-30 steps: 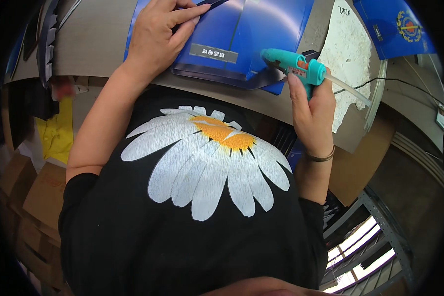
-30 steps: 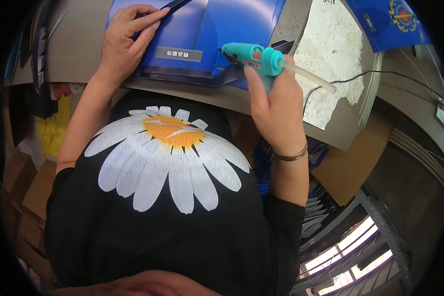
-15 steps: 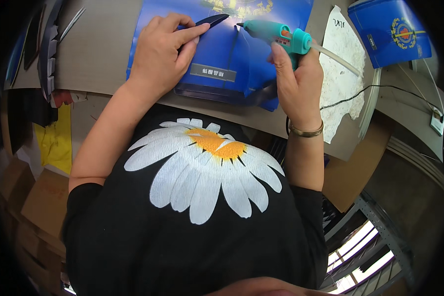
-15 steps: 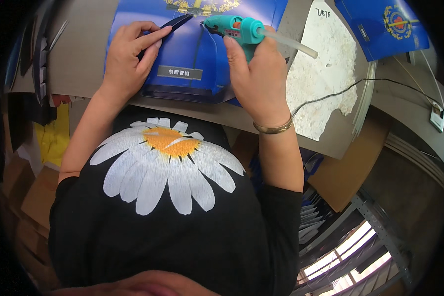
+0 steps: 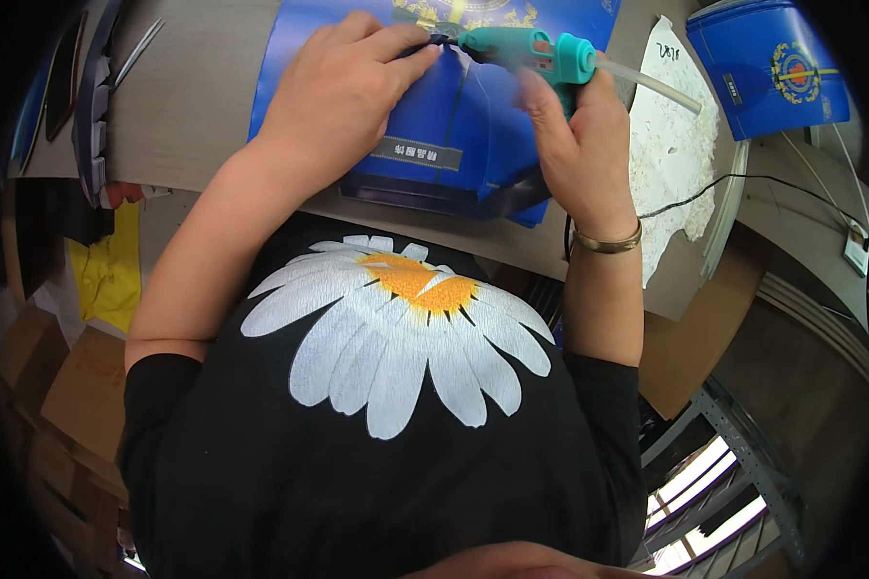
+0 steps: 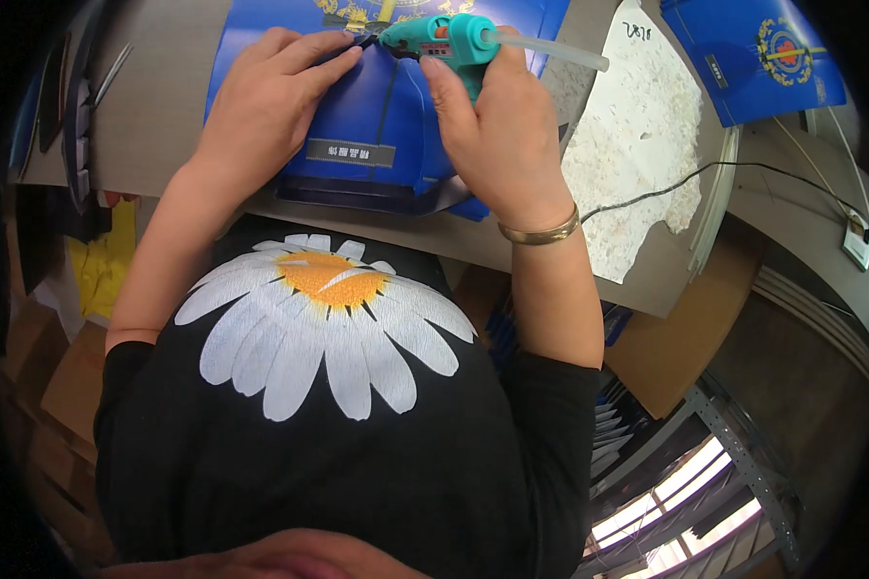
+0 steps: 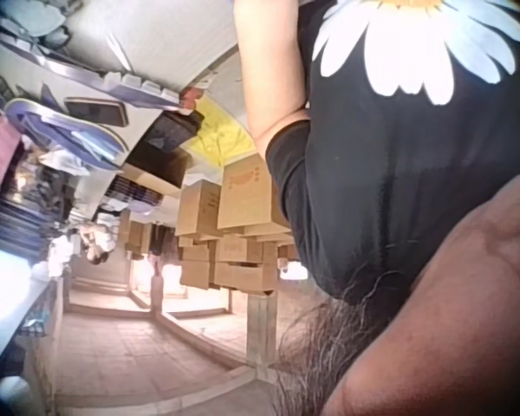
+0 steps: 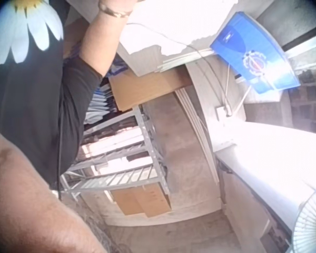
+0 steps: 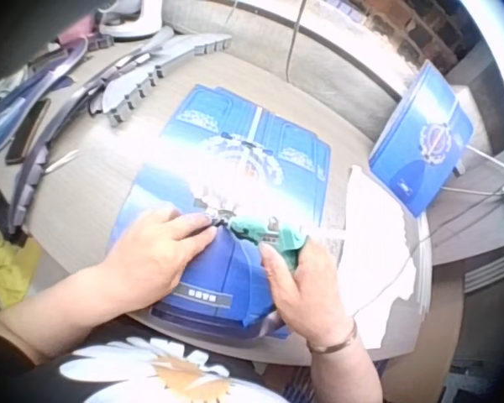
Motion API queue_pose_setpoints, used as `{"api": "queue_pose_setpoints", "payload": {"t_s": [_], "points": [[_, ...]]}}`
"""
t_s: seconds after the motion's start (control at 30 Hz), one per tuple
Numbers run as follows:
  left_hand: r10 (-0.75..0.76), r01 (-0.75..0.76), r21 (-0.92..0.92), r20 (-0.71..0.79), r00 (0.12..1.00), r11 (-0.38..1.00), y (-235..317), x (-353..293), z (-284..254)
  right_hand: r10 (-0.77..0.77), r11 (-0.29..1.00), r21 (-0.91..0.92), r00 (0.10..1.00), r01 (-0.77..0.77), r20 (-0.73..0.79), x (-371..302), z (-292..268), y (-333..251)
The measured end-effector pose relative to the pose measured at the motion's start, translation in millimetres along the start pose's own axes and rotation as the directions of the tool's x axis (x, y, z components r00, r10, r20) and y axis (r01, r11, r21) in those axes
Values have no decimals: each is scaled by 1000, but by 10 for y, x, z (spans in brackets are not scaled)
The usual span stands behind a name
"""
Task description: The person uses a hot glue gun to attach a black plastic strip to the edge of a blue cardboard box. They repeatedly apply glue and press the strip into place along the box's perimeter.
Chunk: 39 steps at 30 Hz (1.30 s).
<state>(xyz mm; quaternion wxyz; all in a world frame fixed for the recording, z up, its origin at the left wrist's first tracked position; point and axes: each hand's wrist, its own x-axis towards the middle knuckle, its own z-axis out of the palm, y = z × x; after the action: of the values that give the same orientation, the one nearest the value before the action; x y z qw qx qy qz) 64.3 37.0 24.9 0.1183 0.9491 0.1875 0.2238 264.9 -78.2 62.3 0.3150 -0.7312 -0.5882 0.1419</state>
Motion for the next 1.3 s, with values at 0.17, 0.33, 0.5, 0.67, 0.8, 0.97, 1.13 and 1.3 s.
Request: {"api": "queue_pose_setpoints", "payload": {"t_s": [0.17, 0.33, 0.5, 0.67, 0.8, 0.97, 1.13, 1.3], "points": [[-55, 56, -4, 72, 996, 998, -44, 10, 64, 58, 998, 31, 996, -60, 69, 28, -65, -66], [-81, 85, -61, 59, 995, 995, -27, 26, 73, 25, 1000, -14, 997, -24, 78, 40, -108, -71], [-88, 91, -49, 62, 994, 995, -19, 20, 62, 72, 990, -125, 993, -61, 91, -3, -177, -75], [-75, 77, -30, 56, 996, 997, -33, 17, 83, 95, 991, -105, 991, -85, 90, -135, -263, -112], [-75, 77, -30, 56, 996, 997, -38, 22, 99, 112, 992, -64, 989, -106, 100, -338, -361, -108], [-98, 100, -33, 57, 994, 994, -64, -17, 126, 251, 968, -51, 940, -246, 230, -670, -555, -282], [-46, 48, -73, 34, 998, 996, 92, 102, 17, 353, 877, 371, 933, -305, -70, -966, -644, -123], [-120, 249, -605, 245, 962, 756, 728, 364, 231, 282, 887, 458, 843, -48, -459, -1094, -759, 68]]}}
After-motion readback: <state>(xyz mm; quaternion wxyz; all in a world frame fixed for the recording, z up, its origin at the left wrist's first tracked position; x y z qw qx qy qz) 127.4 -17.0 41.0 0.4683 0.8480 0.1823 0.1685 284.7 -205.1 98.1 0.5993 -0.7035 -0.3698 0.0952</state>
